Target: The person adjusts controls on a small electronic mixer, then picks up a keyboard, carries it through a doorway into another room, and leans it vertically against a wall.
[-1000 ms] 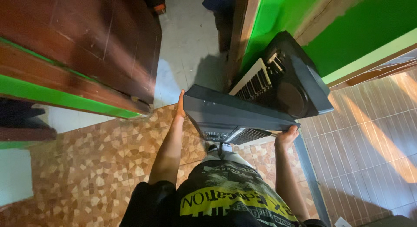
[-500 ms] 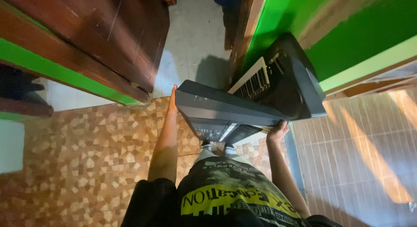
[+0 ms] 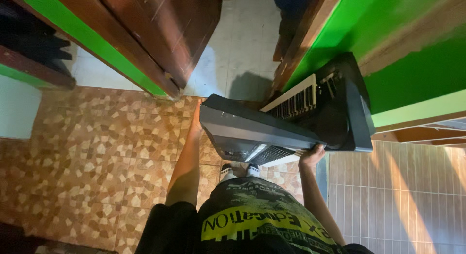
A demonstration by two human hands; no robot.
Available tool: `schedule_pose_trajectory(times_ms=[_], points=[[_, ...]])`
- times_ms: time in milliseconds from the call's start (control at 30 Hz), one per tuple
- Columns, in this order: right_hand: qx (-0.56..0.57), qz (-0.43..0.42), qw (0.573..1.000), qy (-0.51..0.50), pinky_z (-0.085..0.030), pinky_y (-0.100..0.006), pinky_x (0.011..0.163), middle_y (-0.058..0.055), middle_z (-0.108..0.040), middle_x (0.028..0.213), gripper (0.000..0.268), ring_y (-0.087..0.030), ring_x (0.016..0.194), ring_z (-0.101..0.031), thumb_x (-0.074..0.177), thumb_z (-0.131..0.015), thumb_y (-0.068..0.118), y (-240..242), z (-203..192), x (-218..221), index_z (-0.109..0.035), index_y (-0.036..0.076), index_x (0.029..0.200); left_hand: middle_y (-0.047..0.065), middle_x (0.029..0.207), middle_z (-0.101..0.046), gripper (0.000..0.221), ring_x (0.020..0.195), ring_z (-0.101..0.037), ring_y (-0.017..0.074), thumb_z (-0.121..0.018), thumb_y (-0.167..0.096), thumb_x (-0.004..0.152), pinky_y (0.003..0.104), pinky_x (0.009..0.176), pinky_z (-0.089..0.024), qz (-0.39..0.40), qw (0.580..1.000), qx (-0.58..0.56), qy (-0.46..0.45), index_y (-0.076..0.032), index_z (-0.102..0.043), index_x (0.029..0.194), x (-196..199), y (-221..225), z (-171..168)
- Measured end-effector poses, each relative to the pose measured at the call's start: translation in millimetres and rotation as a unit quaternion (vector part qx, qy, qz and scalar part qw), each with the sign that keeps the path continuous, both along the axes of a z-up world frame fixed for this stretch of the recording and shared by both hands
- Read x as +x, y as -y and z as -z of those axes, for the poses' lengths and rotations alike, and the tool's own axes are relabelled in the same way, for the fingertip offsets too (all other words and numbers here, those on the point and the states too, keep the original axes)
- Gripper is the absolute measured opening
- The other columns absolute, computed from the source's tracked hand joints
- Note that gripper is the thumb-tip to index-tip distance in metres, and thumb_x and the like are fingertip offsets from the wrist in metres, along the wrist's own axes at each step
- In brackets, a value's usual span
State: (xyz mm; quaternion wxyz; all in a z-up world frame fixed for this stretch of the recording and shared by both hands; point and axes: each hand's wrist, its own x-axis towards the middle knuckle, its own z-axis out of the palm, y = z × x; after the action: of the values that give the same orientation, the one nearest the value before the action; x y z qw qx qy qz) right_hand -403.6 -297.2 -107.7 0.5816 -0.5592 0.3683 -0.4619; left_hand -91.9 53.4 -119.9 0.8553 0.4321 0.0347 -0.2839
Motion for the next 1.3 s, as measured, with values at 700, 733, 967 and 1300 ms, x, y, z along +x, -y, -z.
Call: schedule_pose_trajectory(times_ms=[700, 733, 967, 1300], points=[[0.019, -0.028, 0.995, -0.094, -0.043, -0.038, 0.097, -0.012, -0.054, 0.115, 0.076, -0.022, 0.106, -0.053, 0.104, -0.039, 0.072, -5, -12, -7, -0.052, -0.001, 0.12, -0.001, 0.097, -0.065, 0.065, 0.09, -0.059, 0.0113, -0.036, -0.06, 0.107, 0.027, 0.084, -0.05, -0.044, 0.996, 0.077, -0.001, -0.004, -0.068, 0.114, -43, -42, 11], [0.0, -0.039, 0.995, -0.086, -0.041, -0.038, 0.1, -0.013, -0.054, 0.119, 0.076, -0.023, 0.108, -0.052, 0.104, -0.041, 0.072, -4, -11, -8, -0.053, -0.001, 0.122, -0.001, 0.098, -0.065, 0.067, 0.091, -0.06, 0.0114, -0.035, -0.062, 0.107, 0.026, 0.085, -0.049, -0.039, 0.995, 0.096, 0.007, -0.004, -0.068, 0.115, -43, -42, 10], [-0.08, -0.101, 0.978, -0.165, -0.039, -0.04, 0.103, -0.013, -0.048, 0.124, 0.083, -0.024, 0.111, -0.048, 0.104, -0.033, 0.077, 1, -3, -17, -0.055, -0.001, 0.125, -0.001, 0.11, -0.066, 0.077, 0.103, -0.059, 0.0116, -0.029, -0.069, 0.104, 0.026, 0.094, -0.046, 0.008, 0.983, 0.183, 0.003, -0.005, -0.065, 0.128, -37, -46, 10], [0.07, -0.031, 0.993, -0.085, -0.045, -0.043, 0.083, -0.011, -0.053, 0.113, 0.086, -0.024, 0.096, -0.052, 0.095, -0.034, 0.08, -11, 4, 0, -0.051, 0.002, 0.129, -0.011, 0.121, -0.062, 0.079, 0.111, -0.056, 0.0043, -0.026, -0.073, 0.101, 0.024, 0.095, -0.041, -0.007, 0.964, 0.266, -0.007, -0.013, -0.058, 0.141, -39, -45, 12]])
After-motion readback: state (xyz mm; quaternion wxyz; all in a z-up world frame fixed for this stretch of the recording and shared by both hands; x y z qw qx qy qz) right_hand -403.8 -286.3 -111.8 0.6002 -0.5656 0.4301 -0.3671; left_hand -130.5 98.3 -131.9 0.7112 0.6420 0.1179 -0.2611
